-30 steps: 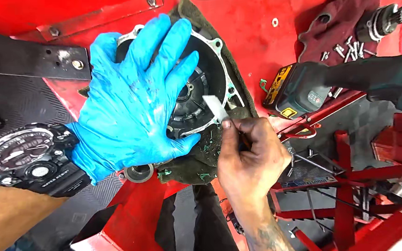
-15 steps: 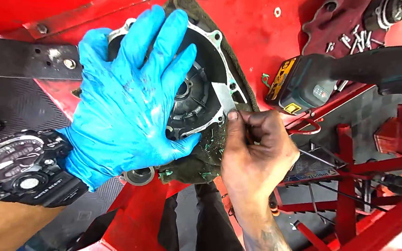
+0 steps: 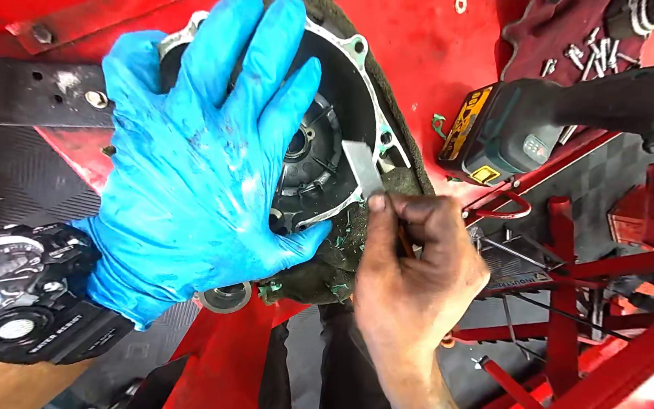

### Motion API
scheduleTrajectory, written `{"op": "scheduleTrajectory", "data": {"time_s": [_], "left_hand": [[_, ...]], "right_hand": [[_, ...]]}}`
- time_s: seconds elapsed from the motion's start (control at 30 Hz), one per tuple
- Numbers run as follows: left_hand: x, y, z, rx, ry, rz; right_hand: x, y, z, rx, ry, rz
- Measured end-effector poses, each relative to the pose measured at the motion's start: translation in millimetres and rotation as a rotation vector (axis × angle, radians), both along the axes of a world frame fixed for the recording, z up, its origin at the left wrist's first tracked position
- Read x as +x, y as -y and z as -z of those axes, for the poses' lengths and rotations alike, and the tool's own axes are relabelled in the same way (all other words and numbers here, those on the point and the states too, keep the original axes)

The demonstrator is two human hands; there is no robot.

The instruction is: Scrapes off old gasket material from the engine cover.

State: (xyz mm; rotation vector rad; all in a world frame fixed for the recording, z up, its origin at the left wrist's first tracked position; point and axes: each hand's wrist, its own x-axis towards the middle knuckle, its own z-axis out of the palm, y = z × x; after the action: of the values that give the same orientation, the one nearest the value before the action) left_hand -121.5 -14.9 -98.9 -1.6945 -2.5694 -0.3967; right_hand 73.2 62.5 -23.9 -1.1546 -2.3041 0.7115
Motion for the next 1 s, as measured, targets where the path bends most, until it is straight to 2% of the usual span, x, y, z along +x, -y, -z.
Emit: {"op": "scheduleTrajectory", "data": {"time_s": [0.33,0.77,0.87,1.0], "left_hand": [[5.5,0.6,-4.1,0.024,-0.025,0.0],[5.6,0.3,-6.5,0.003,-0.025,-0.002],[5.6,1.6,2.2,0.022,-0.027,-0.007],[5.7,0.6,-7.9,0.004,-0.007,0.001]], "right_hand": [[-2.3,-3.5,1.6,0.107,0.035,-0.019],[3.4,-2.1,3.2,0.085,0.021,-0.034],[1.3,-2.9,1.1,0.08,0.032,-0.025],[3.5,-2.7,1.7,0.072,0.021,-0.027]]}}
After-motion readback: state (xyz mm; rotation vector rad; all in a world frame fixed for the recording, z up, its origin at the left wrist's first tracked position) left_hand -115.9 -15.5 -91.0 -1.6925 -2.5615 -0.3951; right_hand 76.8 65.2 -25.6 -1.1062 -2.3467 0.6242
